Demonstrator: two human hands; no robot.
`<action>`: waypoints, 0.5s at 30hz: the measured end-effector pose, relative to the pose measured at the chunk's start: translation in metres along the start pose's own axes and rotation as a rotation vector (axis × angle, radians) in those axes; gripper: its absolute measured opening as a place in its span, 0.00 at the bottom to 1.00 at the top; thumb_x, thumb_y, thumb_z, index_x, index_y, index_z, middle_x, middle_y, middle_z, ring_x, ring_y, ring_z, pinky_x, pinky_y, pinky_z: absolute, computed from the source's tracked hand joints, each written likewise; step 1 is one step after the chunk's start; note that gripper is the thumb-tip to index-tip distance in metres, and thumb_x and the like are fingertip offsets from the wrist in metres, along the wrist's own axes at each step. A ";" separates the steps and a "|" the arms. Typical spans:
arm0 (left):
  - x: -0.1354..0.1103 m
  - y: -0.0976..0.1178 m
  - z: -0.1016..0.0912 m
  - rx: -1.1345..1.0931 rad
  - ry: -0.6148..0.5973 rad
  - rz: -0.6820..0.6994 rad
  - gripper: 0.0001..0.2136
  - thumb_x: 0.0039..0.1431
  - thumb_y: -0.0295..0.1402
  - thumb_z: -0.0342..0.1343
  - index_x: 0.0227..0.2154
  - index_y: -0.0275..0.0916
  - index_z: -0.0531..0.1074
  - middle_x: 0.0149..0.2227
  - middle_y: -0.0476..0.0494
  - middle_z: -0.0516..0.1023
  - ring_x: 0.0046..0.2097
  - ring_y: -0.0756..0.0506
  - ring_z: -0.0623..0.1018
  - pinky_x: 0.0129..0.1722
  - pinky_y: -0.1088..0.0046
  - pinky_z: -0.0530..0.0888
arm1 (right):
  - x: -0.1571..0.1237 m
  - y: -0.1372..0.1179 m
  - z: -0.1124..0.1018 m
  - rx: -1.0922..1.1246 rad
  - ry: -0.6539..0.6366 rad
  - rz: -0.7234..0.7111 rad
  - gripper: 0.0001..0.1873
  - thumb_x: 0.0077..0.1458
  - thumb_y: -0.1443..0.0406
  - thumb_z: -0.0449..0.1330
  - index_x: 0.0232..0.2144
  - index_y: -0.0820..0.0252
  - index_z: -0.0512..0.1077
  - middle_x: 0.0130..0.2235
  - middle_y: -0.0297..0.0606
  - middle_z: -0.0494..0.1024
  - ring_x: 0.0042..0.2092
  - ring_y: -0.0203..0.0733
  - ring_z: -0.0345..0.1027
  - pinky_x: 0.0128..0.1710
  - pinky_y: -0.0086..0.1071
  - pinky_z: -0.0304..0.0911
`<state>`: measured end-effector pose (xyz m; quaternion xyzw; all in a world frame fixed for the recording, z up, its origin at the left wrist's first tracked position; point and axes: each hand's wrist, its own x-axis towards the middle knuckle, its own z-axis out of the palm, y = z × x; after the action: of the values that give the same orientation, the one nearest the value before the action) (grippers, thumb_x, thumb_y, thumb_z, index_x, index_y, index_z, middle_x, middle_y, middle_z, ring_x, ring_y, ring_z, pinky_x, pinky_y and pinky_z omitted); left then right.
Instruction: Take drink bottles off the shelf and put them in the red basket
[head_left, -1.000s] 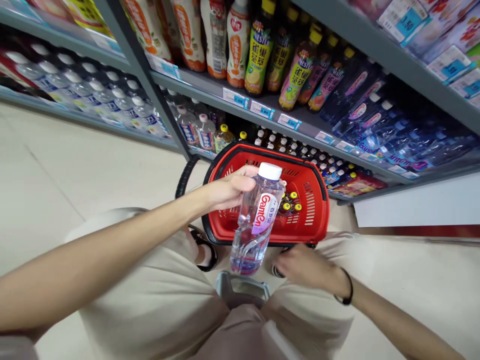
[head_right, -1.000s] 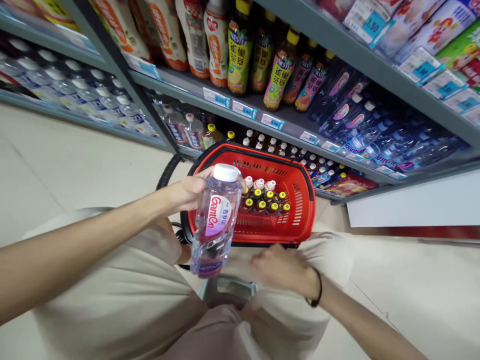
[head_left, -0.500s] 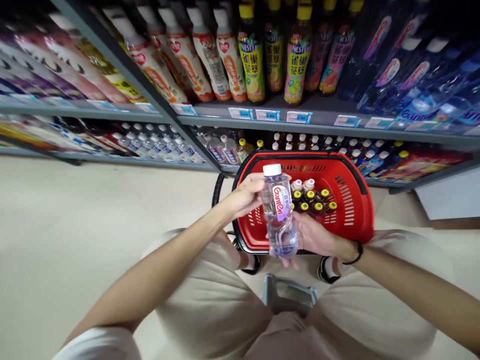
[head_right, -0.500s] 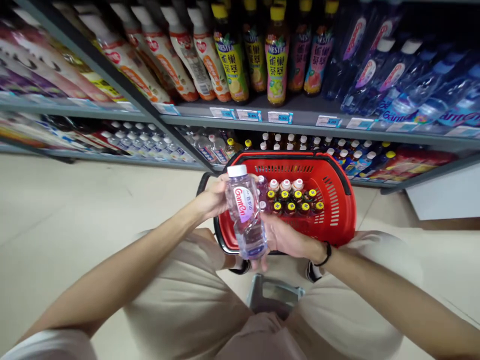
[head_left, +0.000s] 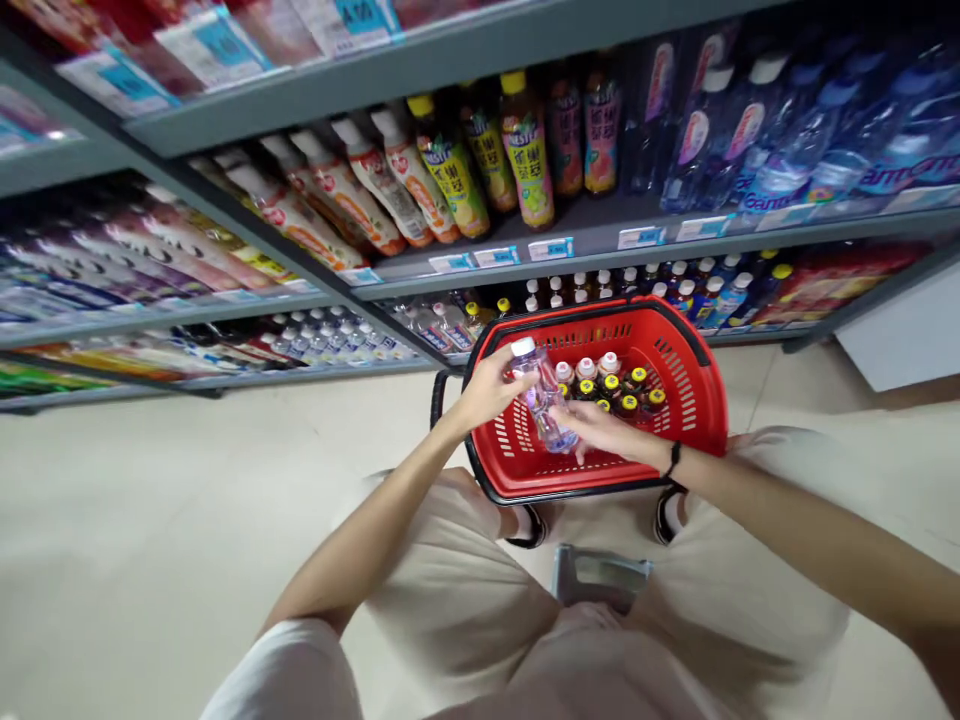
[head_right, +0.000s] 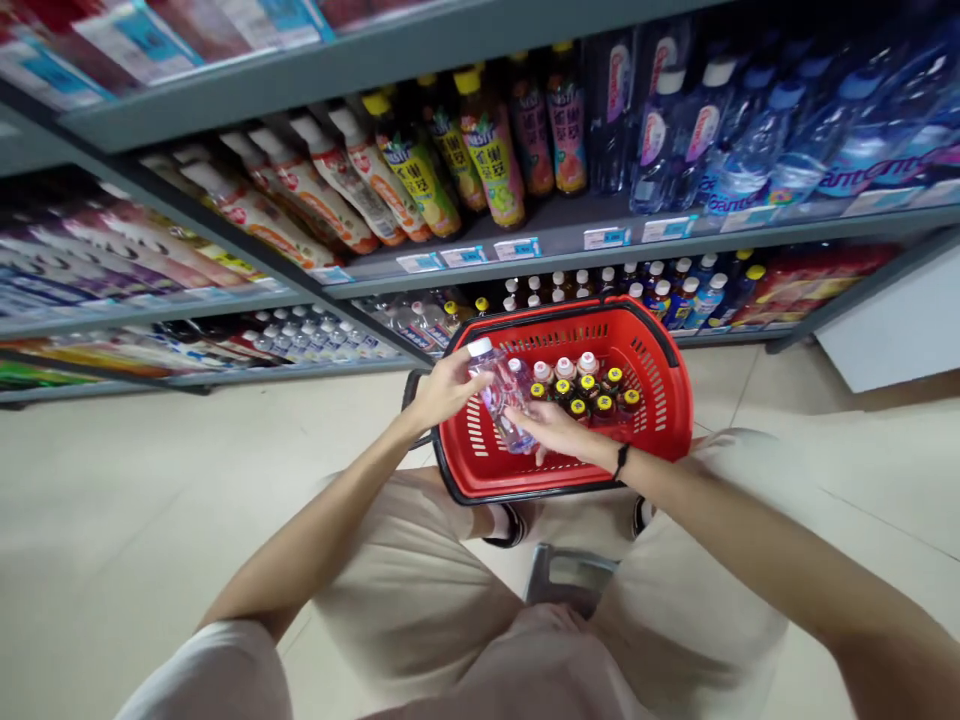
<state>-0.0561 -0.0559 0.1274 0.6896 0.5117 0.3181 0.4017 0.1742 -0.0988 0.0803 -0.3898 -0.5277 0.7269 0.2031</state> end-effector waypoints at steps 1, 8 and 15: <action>0.000 -0.001 0.003 -0.014 0.001 -0.048 0.31 0.58 0.53 0.66 0.53 0.30 0.75 0.50 0.33 0.82 0.49 0.37 0.81 0.53 0.63 0.76 | 0.001 -0.005 -0.008 -0.167 -0.031 0.014 0.33 0.67 0.37 0.55 0.47 0.63 0.74 0.35 0.43 0.80 0.27 0.41 0.72 0.22 0.30 0.69; 0.007 -0.006 0.063 0.108 -0.102 -0.064 0.28 0.56 0.48 0.68 0.51 0.32 0.71 0.49 0.34 0.81 0.48 0.38 0.81 0.51 0.62 0.77 | -0.021 -0.059 -0.102 -1.175 0.217 0.182 0.19 0.72 0.59 0.57 0.47 0.71 0.80 0.49 0.64 0.82 0.54 0.60 0.78 0.50 0.41 0.72; 0.036 -0.013 0.191 0.322 -0.478 0.018 0.27 0.50 0.37 0.74 0.51 0.33 0.73 0.51 0.33 0.81 0.52 0.36 0.80 0.56 0.61 0.75 | -0.043 -0.049 -0.130 -1.028 0.383 0.252 0.14 0.65 0.70 0.61 0.48 0.77 0.81 0.50 0.70 0.80 0.58 0.65 0.76 0.58 0.49 0.69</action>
<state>0.1098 -0.0626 0.0261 0.8045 0.4403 0.0649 0.3933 0.2965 -0.0317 0.1229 -0.6236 -0.7172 0.3111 -0.0095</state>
